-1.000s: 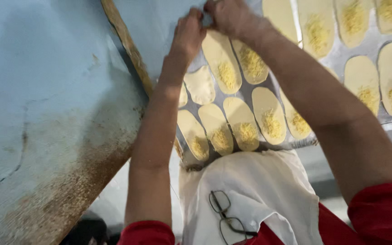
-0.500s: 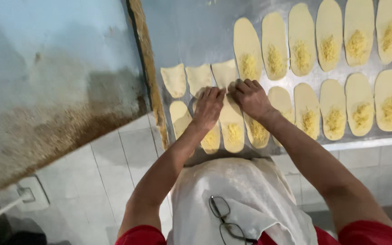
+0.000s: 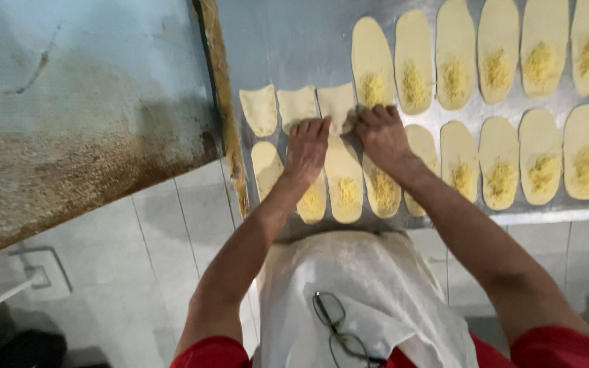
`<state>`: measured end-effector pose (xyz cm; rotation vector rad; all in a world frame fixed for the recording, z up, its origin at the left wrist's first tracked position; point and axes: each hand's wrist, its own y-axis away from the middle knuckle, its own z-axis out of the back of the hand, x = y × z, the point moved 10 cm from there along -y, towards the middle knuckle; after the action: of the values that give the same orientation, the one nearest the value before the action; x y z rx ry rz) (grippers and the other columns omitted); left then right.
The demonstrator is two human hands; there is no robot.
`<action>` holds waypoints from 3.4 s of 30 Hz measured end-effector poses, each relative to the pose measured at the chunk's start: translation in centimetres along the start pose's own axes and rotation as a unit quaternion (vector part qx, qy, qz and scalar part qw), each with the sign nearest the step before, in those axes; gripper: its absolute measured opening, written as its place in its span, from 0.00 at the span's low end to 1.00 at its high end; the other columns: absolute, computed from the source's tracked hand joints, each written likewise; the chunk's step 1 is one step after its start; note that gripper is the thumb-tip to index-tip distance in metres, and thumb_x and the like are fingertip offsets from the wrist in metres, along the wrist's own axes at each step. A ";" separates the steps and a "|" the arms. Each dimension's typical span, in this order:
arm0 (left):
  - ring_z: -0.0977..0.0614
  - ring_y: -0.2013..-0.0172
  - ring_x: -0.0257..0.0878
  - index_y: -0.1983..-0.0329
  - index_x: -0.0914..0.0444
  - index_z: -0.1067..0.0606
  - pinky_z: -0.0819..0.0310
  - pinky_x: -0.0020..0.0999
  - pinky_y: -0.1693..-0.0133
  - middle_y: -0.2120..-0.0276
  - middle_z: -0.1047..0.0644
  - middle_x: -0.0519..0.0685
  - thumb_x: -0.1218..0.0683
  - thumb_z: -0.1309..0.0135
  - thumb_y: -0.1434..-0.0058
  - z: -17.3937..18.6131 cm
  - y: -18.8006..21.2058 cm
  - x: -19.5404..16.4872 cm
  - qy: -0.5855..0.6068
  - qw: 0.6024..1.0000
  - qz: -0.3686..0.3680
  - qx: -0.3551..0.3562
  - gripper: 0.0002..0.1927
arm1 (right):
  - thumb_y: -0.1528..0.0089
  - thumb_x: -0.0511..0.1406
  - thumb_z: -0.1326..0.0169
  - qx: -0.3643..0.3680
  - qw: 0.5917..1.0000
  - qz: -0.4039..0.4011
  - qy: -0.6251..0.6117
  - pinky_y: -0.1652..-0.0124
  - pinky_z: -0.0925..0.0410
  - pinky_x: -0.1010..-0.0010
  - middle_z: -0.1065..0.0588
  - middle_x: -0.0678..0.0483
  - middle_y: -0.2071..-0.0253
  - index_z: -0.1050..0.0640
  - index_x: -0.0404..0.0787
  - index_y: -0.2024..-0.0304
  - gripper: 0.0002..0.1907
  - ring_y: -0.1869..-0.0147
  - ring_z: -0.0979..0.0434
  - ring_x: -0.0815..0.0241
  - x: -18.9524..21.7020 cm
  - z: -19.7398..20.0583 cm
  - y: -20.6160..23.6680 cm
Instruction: The person prepares pastries by first using a small grater to add cheese to flat pieces of dough on a metal tray, and then folding the dough over the filling by hand.
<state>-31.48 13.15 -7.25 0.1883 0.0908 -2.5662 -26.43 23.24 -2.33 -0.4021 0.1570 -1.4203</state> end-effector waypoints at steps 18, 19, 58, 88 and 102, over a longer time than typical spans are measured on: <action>0.25 0.53 0.43 0.42 0.65 0.23 0.35 0.44 0.49 0.55 0.23 0.49 0.63 0.43 0.38 2.4 -0.8 2.4 0.091 0.989 0.047 -0.102 0.20 | 0.45 0.30 0.36 0.007 0.998 -0.055 -0.042 0.52 0.33 0.61 0.22 0.53 0.61 0.15 0.37 0.57 0.13 0.55 0.25 0.54 -2.8 0.6 -3.0; 0.25 0.53 0.43 0.42 0.65 0.23 0.35 0.44 0.49 0.55 0.23 0.49 0.63 0.43 0.40 2.5 -1.1 2.3 0.075 0.992 0.035 -0.098 0.21 | 0.44 0.30 0.36 0.009 0.998 -0.053 -0.034 0.52 0.33 0.62 0.23 0.53 0.61 0.15 0.37 0.56 0.13 0.55 0.25 0.54 -2.7 0.5 -2.9; 0.21 0.62 0.59 0.54 0.68 0.28 0.25 0.49 0.62 0.65 0.23 0.58 0.65 0.40 0.43 2.5 -23.6 3.1 0.299 0.949 -0.030 -0.091 0.15 | 0.38 0.32 0.36 0.073 0.970 -0.106 -0.208 0.61 0.28 0.57 0.22 0.43 0.66 0.20 0.34 0.52 0.13 0.63 0.21 0.44 -18.2 -2.9 -12.4; 0.26 0.47 0.43 0.36 0.66 0.29 0.33 0.42 0.42 0.48 0.25 0.52 0.65 0.45 0.45 -2.0 -5.7 -5.7 -0.032 0.999 -0.005 -0.008 0.30 | 0.46 0.34 0.35 0.038 0.999 -0.031 -0.015 0.51 0.34 0.62 0.22 0.53 0.55 0.17 0.38 0.58 0.13 0.52 0.25 0.55 -7.5 2.8 2.4; 0.25 0.52 0.46 0.43 0.65 0.23 0.34 0.48 0.45 0.55 0.24 0.51 0.61 0.43 0.41 -0.3 -8.8 -3.7 -0.002 0.998 -0.019 -0.066 0.21 | 0.45 0.31 0.39 0.055 0.998 -0.037 0.009 0.51 0.33 0.62 0.23 0.55 0.63 0.16 0.41 0.61 0.09 0.54 0.26 0.54 -11.1 0.5 0.3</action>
<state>-33.08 22.51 -6.75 0.1329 0.2651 -2.5869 -27.67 34.21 -3.44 -0.3074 0.0781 -1.4976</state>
